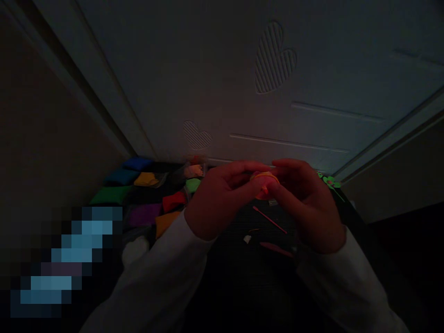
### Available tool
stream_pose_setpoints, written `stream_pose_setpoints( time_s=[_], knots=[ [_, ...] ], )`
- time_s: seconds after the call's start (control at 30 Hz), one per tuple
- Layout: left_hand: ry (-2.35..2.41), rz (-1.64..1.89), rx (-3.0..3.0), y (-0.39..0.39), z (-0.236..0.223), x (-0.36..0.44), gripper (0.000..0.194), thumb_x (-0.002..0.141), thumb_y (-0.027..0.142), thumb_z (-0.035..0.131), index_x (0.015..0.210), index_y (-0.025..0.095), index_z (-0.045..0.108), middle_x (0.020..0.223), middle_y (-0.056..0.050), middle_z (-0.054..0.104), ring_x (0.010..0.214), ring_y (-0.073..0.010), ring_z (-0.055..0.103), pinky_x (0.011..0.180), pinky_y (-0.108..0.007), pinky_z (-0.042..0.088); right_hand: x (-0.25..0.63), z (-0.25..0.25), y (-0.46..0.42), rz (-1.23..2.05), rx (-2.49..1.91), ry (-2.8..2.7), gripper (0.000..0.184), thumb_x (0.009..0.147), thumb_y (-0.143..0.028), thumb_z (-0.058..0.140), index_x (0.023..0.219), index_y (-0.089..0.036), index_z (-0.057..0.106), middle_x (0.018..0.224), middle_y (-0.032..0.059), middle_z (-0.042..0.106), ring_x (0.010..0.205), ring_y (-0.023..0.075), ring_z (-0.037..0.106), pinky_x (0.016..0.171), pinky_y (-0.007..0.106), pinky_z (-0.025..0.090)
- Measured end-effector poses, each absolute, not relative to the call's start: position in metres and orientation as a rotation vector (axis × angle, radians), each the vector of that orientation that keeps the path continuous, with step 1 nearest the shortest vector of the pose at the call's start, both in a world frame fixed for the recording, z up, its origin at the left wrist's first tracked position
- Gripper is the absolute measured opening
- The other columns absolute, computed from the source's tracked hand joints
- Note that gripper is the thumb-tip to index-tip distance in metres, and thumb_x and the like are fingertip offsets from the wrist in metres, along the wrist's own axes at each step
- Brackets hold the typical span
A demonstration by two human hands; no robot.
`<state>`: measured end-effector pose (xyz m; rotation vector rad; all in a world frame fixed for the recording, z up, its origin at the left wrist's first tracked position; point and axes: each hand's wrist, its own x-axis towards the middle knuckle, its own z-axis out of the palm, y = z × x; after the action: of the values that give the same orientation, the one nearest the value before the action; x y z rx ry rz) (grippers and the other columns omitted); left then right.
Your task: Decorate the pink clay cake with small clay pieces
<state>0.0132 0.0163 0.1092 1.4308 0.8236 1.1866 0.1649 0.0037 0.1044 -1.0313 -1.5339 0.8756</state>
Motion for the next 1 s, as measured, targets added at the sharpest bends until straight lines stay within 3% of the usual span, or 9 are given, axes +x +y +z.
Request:
stream_pose_setpoints(
  time_s=[0.53, 0.77, 1.0],
  knots=[
    [0.845, 1.25, 1.399, 0.0175, 0.1065, 0.0136, 0.031, 0.073, 0.03, 0.064, 0.101, 0.019, 0.062, 0.1, -0.005, 0.068, 0.088, -0.0154, 0.064, 0.073, -0.022, 0.051, 0.1635, 0.1047, 0.0051, 0.897, -0.996, -1.488, 0.031, 0.074, -0.028, 0.062, 0.103, -0.025, 0.051, 0.094, 0.0019, 0.061, 0.083, 0.0141, 0.061, 0.076, 0.032, 0.051],
    [0.794, 1.252, 1.388, 0.0181, 0.108, 0.0138, 0.022, 0.074, 0.028, 0.063, 0.095, 0.019, 0.063, 0.092, 0.0, 0.069, 0.082, -0.0091, 0.064, 0.069, -0.014, 0.049, 0.1643, 0.1037, 0.006, 0.91, -1.003, -1.488, 0.032, 0.074, -0.026, 0.063, 0.104, -0.025, 0.052, 0.093, 0.0012, 0.06, 0.085, 0.0132, 0.059, 0.077, 0.03, 0.048],
    [0.852, 1.292, 1.407, 0.0192, 0.1071, 0.0155, 0.021, 0.074, 0.028, 0.063, 0.092, 0.019, 0.065, 0.089, -0.002, 0.07, 0.079, -0.0131, 0.065, 0.067, -0.02, 0.05, 0.1654, 0.1036, 0.0073, 0.957, -0.999, -1.493, 0.037, 0.072, -0.025, 0.065, 0.105, -0.026, 0.051, 0.095, 0.0014, 0.059, 0.089, 0.0151, 0.058, 0.079, 0.033, 0.046]
  ],
)
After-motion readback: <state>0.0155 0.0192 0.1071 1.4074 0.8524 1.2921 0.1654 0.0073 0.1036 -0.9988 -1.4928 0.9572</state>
